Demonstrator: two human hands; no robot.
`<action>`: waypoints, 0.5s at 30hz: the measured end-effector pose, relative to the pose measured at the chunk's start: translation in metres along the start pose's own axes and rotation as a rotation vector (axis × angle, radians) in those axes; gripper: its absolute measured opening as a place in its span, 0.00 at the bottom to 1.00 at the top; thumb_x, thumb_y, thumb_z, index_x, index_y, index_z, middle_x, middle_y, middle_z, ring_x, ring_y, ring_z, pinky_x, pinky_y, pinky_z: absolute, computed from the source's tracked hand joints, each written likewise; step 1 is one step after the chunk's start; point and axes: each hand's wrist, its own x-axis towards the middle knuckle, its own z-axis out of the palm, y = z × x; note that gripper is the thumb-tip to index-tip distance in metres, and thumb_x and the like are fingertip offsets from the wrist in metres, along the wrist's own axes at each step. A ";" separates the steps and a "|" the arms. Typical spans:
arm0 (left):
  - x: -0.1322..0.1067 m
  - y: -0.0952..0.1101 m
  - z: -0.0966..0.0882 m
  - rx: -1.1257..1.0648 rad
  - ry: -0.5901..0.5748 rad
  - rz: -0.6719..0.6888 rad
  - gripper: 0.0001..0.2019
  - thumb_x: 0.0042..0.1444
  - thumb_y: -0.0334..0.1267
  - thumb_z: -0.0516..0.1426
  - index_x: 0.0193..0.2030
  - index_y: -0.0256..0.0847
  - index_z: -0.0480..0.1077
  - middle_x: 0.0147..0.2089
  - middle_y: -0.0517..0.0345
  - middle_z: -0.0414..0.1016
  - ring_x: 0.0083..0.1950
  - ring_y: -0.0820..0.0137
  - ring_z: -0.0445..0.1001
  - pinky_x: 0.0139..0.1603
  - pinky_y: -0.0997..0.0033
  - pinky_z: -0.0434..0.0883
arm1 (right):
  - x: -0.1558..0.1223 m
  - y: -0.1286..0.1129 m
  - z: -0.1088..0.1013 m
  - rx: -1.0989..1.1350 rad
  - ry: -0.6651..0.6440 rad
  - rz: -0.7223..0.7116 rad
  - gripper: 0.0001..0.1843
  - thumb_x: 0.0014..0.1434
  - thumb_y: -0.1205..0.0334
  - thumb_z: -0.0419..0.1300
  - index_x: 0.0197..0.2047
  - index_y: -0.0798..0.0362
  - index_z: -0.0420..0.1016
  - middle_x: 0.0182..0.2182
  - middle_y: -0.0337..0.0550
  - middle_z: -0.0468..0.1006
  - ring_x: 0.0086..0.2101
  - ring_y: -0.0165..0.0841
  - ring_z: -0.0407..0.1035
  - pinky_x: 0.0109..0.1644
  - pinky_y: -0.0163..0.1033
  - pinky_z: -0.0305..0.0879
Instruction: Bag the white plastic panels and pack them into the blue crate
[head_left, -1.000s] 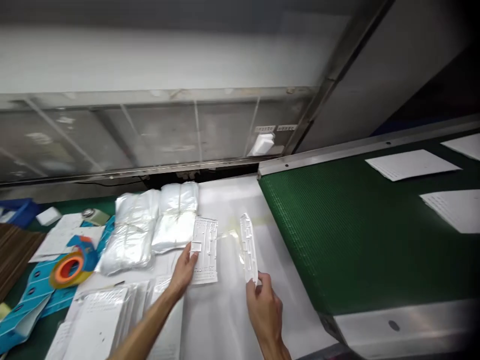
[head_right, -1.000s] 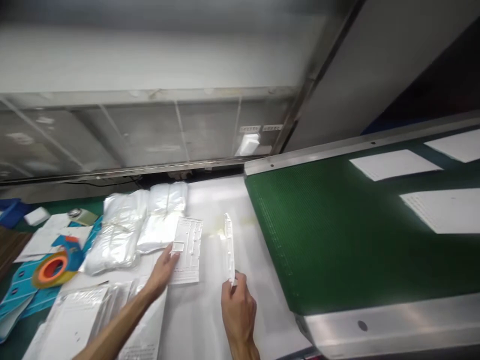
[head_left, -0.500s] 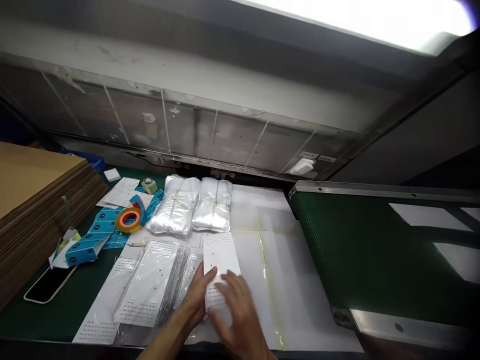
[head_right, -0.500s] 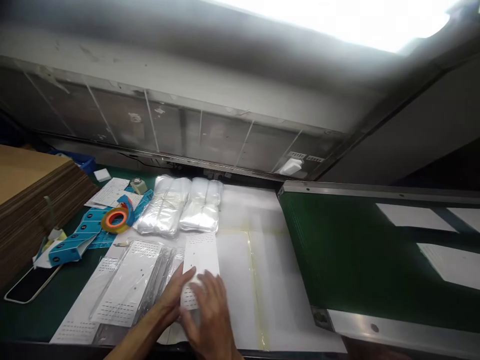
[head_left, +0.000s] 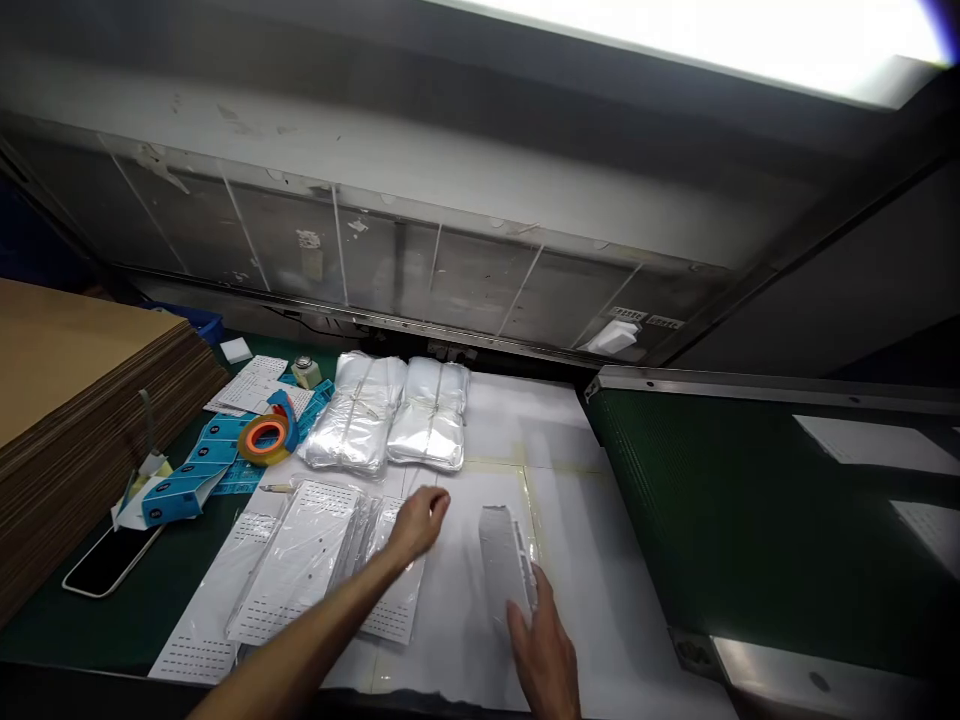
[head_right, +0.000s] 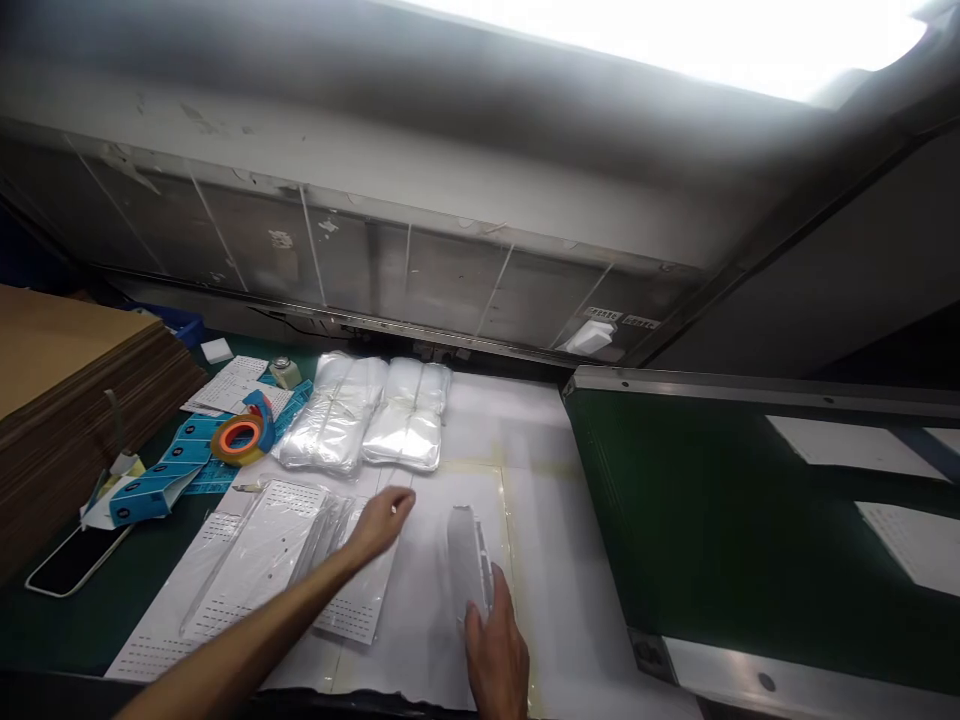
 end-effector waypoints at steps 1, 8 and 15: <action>0.025 -0.001 0.000 0.068 0.009 0.018 0.16 0.63 0.44 0.45 0.46 0.38 0.69 0.46 0.52 0.72 0.48 0.67 0.70 0.50 0.61 0.66 | 0.007 0.016 0.004 -0.139 -0.010 -0.063 0.29 0.62 0.50 0.40 0.64 0.51 0.47 0.50 0.53 0.70 0.42 0.45 0.70 0.40 0.48 0.67; 0.138 -0.013 0.013 0.481 -0.015 0.061 0.14 0.59 0.43 0.54 0.46 0.36 0.68 0.48 0.52 0.70 0.49 0.64 0.70 0.50 0.54 0.68 | 0.032 0.097 0.049 -0.453 0.046 -0.254 0.23 0.64 0.59 0.34 0.59 0.57 0.53 0.46 0.56 0.72 0.36 0.41 0.72 0.30 0.43 0.69; 0.159 -0.018 0.024 0.608 -0.036 0.072 0.13 0.59 0.42 0.53 0.46 0.36 0.68 0.47 0.52 0.71 0.47 0.65 0.70 0.48 0.56 0.69 | 0.045 0.116 0.046 -0.340 0.048 -0.284 0.22 0.64 0.59 0.35 0.59 0.55 0.52 0.39 0.52 0.75 0.31 0.40 0.72 0.27 0.41 0.68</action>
